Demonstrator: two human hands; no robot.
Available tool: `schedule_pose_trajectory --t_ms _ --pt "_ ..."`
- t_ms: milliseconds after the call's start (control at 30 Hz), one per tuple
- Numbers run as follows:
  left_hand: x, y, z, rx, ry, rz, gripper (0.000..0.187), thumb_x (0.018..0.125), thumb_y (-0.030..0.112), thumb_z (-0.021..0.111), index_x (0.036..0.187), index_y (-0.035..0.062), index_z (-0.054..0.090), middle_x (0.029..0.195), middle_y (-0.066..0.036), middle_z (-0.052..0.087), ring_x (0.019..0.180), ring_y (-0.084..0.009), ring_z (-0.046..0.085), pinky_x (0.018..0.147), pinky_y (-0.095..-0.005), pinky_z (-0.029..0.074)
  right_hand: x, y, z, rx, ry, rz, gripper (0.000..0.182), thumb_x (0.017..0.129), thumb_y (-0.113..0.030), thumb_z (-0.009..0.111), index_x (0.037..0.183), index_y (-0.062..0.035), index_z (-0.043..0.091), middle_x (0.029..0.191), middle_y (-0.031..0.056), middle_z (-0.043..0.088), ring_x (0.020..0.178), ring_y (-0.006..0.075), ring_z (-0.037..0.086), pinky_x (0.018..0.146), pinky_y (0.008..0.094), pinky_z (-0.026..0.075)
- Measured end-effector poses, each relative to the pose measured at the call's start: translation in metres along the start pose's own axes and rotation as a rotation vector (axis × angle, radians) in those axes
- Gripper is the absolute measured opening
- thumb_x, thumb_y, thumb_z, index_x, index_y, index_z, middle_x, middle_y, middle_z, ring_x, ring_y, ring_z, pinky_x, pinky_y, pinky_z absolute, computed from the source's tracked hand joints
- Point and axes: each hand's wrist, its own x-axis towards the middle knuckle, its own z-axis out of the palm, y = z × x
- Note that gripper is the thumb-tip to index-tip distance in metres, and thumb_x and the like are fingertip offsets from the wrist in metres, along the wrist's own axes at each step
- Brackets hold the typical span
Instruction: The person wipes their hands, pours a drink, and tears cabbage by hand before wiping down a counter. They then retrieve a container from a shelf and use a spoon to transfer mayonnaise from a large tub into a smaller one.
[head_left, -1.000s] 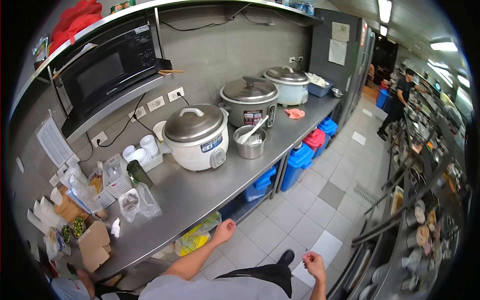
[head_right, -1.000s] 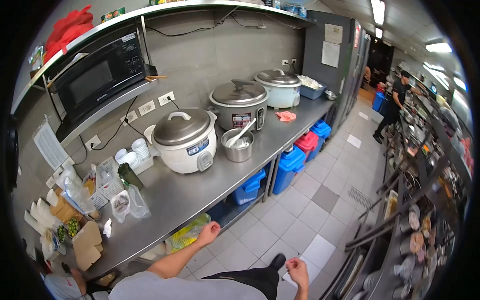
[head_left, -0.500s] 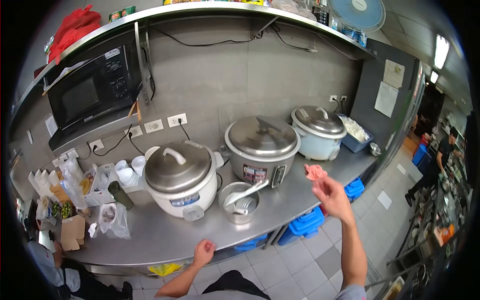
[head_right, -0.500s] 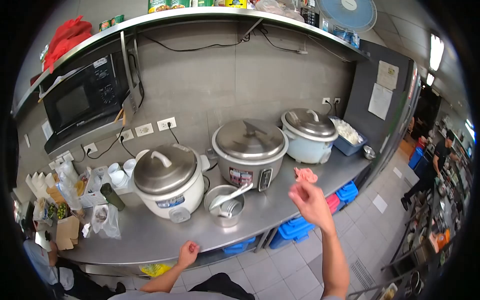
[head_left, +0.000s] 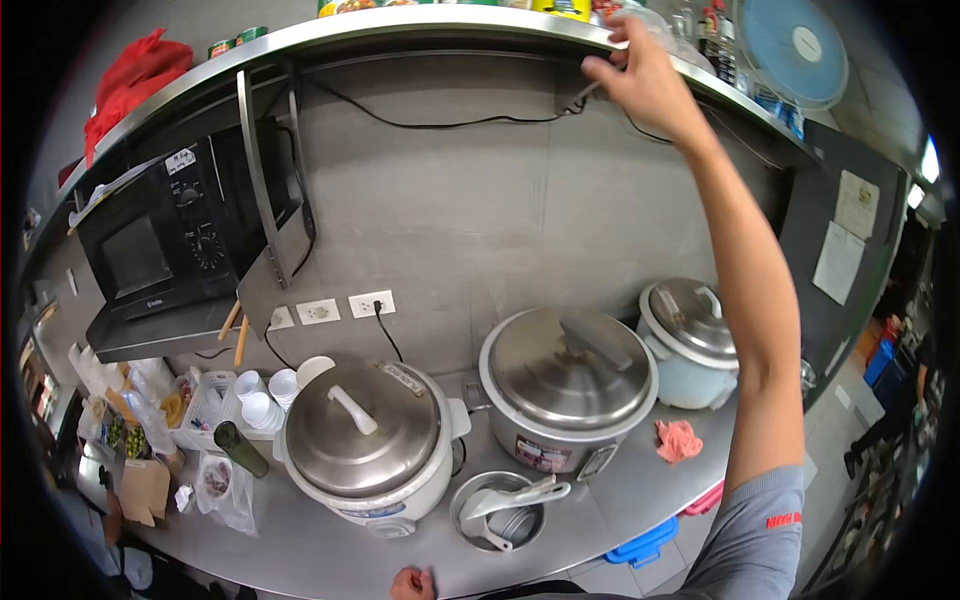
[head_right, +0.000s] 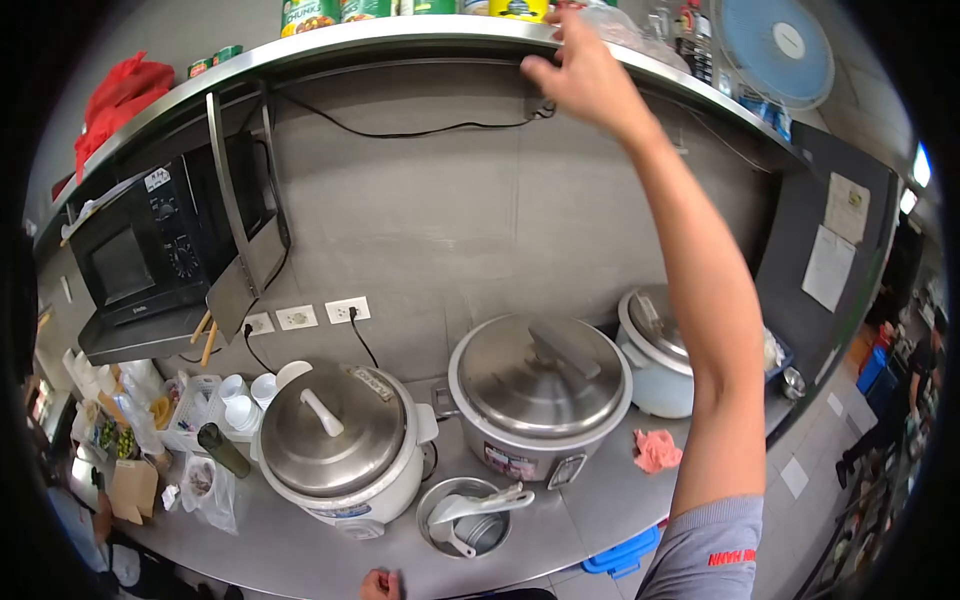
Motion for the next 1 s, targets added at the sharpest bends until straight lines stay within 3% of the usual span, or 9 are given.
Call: schedule_pose_trajectory --t_ms 33,67,100,133,200,300,500,800,1000 --pt "-0.004 0.003 0.002 0.029 0.017 -0.004 0.018 0.092 0.023 0.071 0.086 0.0075 0.064 0.066 -0.011 0.059 0.056 -0.0248 0.053 0.054 -0.0398 0.046 0.029 0.021 0.004 -0.092 0.024 -0.171 0.074 0.085 -0.036 0.082 0.14 0.0 0.048 0.122 0.0178 0.064 0.105 0.0242 0.064 0.09 0.0364 0.053" --pt "-0.006 0.002 0.007 0.024 0.038 0.008 0.018 0.092 0.022 0.07 0.085 0.0075 0.063 0.065 -0.011 0.058 0.056 -0.0248 0.054 0.054 -0.0399 0.046 0.045 0.007 0.008 -0.104 0.119 -0.03 0.042 0.092 -0.018 0.075 0.122 0.0056 0.059 0.098 0.0109 0.071 0.084 0.019 0.067 0.075 0.0328 0.056" --pt "-0.006 -0.002 0.009 0.019 0.062 0.023 0.018 0.092 0.022 0.07 0.084 0.0075 0.062 0.065 -0.012 0.058 0.056 -0.0247 0.054 0.054 -0.0401 0.046 0.074 0.035 0.027 0.239 0.107 0.098 0.066 0.088 -0.026 0.078 0.135 0.0083 0.046 0.108 0.0194 0.07 0.097 0.0277 0.068 0.087 0.0394 0.055" --pt "-0.007 -0.004 0.01 0.017 0.083 0.035 0.019 0.092 0.022 0.069 0.083 0.0075 0.062 0.065 -0.012 0.057 0.056 -0.0247 0.054 0.054 -0.0402 0.046 0.09 0.041 0.021 0.056 0.048 0.22 0.083 0.085 -0.033 0.08 0.141 0.0103 0.037 0.109 0.0239 0.07 0.101 0.0309 0.069 0.091 0.0393 0.055" --pt "-0.013 0.001 0.008 0.037 0.079 -0.023 0.018 0.091 0.021 0.069 0.081 0.0072 0.061 0.066 -0.013 0.057 0.057 -0.0288 0.055 0.055 -0.0418 0.047 0.116 0.045 0.031 -0.18 0.092 0.382 0.081 0.083 -0.04 0.08 0.137 0.0106 0.046 0.114 0.0243 0.07 0.103 0.0311 0.07 0.092 0.0393 0.055" --pt "0.006 0.035 -0.004 0.109 0.059 -0.066 0.018 0.089 0.02 0.07 0.081 0.007 0.061 0.067 -0.015 0.057 0.057 -0.0333 0.054 0.056 -0.0432 0.047 0.161 0.116 0.066 0.063 -0.136 0.411 0.125 0.07 -0.066 0.085 0.147 0.0163 0.031 0.13 0.0296 0.06 0.126 0.0353 0.059 0.108 0.0442 0.045" --pt "0.012 0.046 -0.002 0.189 0.141 0.006 0.031 0.09 0.03 0.074 0.076 0.0081 0.058 0.065 -0.013 0.055 0.055 -0.0337 0.052 0.053 -0.0435 0.044 0.184 0.132 0.095 0.039 -0.12 0.478 0.108 0.061 -0.06 0.087 0.134 0.0115 0.054 0.117 0.0205 0.068 0.096 0.0271 0.069 0.085 0.0392 0.054" --pt "0.016 0.046 0.001 0.235 0.095 -0.047 0.036 0.091 0.037 0.073 0.075 0.0084 0.058 0.064 -0.014 0.054 0.055 -0.0361 0.052 0.053 -0.0461 0.043 0.145 0.026 0.062 0.159 -0.06 0.26 0.061 0.082 -0.044 0.076 0.118 0.0044 0.069 0.113 0.0212 0.072 0.103 0.0293 0.07 0.088 0.0386 0.054" --pt "0.017 0.043 0.0 0.255 0.065 -0.063 0.035 0.091 0.037 0.073 0.075 0.0081 0.058 0.065 -0.015 0.056 0.057 -0.038 0.053 0.055 -0.0468 0.045 0.163 -0.01 0.098 0.376 -0.153 0.031 0.063 0.089 -0.056 0.073 0.123 -0.0031 0.07 0.118 0.0158 0.073 0.111 0.0239 0.067 0.093 0.0347 0.051"
